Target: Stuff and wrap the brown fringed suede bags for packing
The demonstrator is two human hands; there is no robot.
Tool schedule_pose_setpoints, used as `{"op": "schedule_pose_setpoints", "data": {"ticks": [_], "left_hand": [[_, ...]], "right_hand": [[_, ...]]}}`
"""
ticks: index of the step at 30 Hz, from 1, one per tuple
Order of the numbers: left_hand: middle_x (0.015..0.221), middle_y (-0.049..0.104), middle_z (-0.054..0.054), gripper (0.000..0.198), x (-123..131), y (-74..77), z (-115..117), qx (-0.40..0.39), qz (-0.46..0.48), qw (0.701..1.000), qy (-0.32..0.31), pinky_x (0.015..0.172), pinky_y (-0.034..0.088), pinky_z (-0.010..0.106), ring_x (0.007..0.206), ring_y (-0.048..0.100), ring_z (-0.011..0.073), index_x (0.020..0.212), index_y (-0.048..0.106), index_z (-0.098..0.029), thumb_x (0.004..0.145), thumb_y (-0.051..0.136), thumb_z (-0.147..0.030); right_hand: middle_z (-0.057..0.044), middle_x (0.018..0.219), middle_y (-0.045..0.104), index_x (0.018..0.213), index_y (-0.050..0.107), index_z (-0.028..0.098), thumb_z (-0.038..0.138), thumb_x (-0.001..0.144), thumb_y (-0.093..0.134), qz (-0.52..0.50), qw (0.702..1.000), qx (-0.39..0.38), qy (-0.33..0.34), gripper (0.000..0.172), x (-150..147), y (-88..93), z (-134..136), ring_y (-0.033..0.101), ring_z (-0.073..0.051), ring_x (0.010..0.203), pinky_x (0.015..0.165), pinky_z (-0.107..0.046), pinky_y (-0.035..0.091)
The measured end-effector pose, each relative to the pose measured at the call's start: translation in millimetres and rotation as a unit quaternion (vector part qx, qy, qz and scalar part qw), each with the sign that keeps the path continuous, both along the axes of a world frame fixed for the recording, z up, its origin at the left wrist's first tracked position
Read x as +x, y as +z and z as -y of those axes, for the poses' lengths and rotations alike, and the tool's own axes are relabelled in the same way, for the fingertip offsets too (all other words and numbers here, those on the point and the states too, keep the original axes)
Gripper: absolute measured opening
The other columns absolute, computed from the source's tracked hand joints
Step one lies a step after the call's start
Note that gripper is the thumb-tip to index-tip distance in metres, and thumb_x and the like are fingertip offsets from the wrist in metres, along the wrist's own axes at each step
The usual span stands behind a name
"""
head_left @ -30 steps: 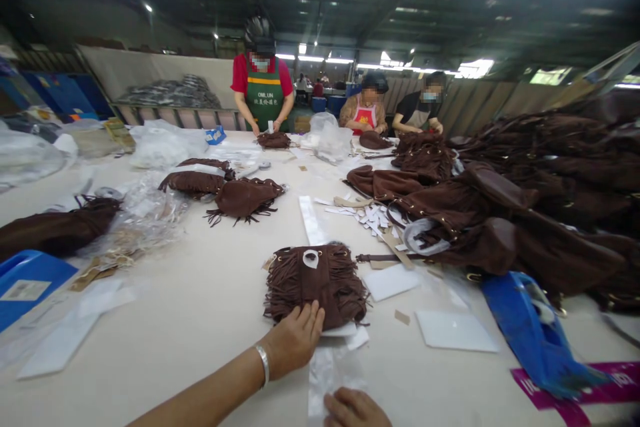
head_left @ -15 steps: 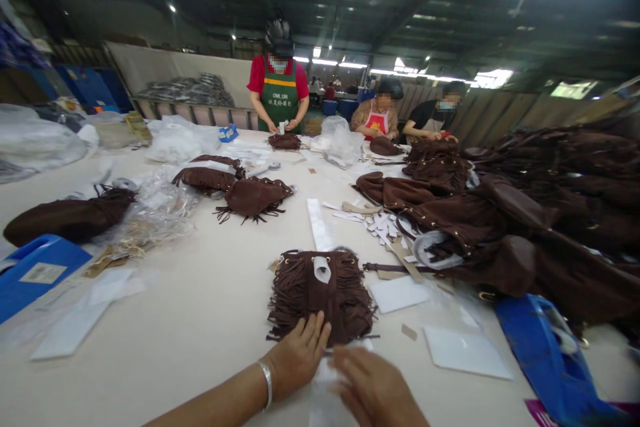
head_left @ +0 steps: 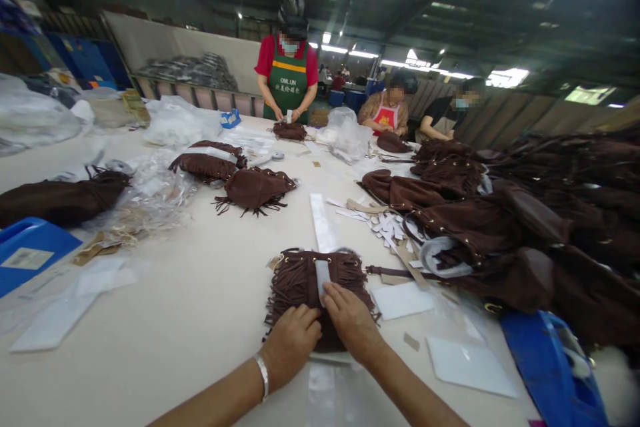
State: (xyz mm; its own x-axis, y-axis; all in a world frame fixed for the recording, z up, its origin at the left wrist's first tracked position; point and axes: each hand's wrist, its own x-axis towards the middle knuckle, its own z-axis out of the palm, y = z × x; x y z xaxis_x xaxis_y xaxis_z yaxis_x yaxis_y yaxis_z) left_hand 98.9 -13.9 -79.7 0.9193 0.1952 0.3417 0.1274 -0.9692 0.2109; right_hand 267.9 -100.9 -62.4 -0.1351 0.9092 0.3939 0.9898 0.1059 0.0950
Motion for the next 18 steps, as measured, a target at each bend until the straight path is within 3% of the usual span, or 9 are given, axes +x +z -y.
{"op": "schedule_pose_setpoints", "data": {"ticks": [3,6,9,11,14,16,18], "left_hand": [[0.109,0.063,0.008,0.015,2.9,-5.3,4.6,-0.011,0.013,0.999,0.044,0.084,0.047,0.04,0.097,0.057,0.0234,0.099,0.06,-0.017,0.09,0.049,-0.014],[0.134,0.051,0.013,0.043,4.0,-6.4,7.1,0.006,0.023,0.996,0.088,0.098,0.041,0.043,0.118,0.049,0.026,0.13,0.047,-0.014,0.087,0.05,-0.011],[0.144,0.044,0.012,0.062,5.2,0.7,3.5,0.019,-0.019,0.996,0.081,0.099,0.039,0.044,0.12,0.045,0.0269,0.144,0.03,-0.013,0.086,0.052,-0.015],[0.141,0.048,0.011,0.061,6.1,7.5,-0.6,0.023,-0.051,0.997,0.059,0.094,0.041,0.043,0.113,0.048,0.0268,0.144,0.032,-0.014,0.087,0.054,-0.02],[0.143,0.047,0.009,0.05,6.1,14.4,-5.0,0.042,-0.073,0.996,0.034,0.088,0.043,0.041,0.108,0.048,0.026,0.137,0.043,-0.017,0.089,0.054,-0.026],[0.145,0.044,0.008,0.044,5.3,15.7,-5.3,0.051,-0.074,0.995,0.032,0.087,0.042,0.041,0.107,0.047,0.0255,0.133,0.048,-0.019,0.09,0.054,-0.027],[0.145,0.044,0.009,0.042,4.3,15.2,-4.3,0.054,-0.073,0.995,0.032,0.087,0.041,0.041,0.108,0.046,0.0255,0.131,0.05,-0.02,0.091,0.053,-0.028]], "right_hand": [[-0.017,0.133,0.057,0.113,0.061,0.01,0.004,0.085,0.051,-0.037,0.999,-0.011,-0.002,0.03,-2.6,-10.9,7.0,0.053,-0.027,0.123,0.098,-0.041,0.051],[-0.017,0.135,0.054,0.119,0.058,0.008,0.001,0.084,0.047,-0.102,0.994,-0.03,-0.015,0.038,-3.1,-18.3,6.1,0.049,-0.025,0.127,0.105,-0.04,0.046],[-0.016,0.135,0.054,0.123,0.056,0.009,0.001,0.085,0.042,-0.186,0.981,-0.047,-0.017,0.041,-0.5,-13.9,2.2,0.048,-0.021,0.129,0.107,-0.037,0.044],[-0.014,0.133,0.057,0.115,0.061,0.012,0.005,0.088,0.043,-0.245,0.968,-0.061,-0.011,0.034,-0.6,2.2,3.9,0.051,-0.019,0.126,0.104,-0.035,0.046],[-0.01,0.124,0.063,0.102,0.067,0.018,0.016,0.094,0.045,-0.311,0.949,-0.037,-0.041,0.024,-10.9,44.1,29.0,0.058,-0.019,0.119,0.098,-0.033,0.051],[-0.007,0.121,0.065,0.114,0.065,0.022,0.022,0.098,0.041,-0.322,0.944,-0.023,-0.075,0.029,-26.0,72.1,67.4,0.06,-0.017,0.114,0.094,-0.032,0.053],[-0.006,0.118,0.065,0.126,0.059,0.029,0.029,0.1,0.036,-0.243,0.967,-0.07,-0.014,0.035,-44.8,88.0,117.7,0.063,-0.017,0.108,0.083,-0.031,0.057]]}}
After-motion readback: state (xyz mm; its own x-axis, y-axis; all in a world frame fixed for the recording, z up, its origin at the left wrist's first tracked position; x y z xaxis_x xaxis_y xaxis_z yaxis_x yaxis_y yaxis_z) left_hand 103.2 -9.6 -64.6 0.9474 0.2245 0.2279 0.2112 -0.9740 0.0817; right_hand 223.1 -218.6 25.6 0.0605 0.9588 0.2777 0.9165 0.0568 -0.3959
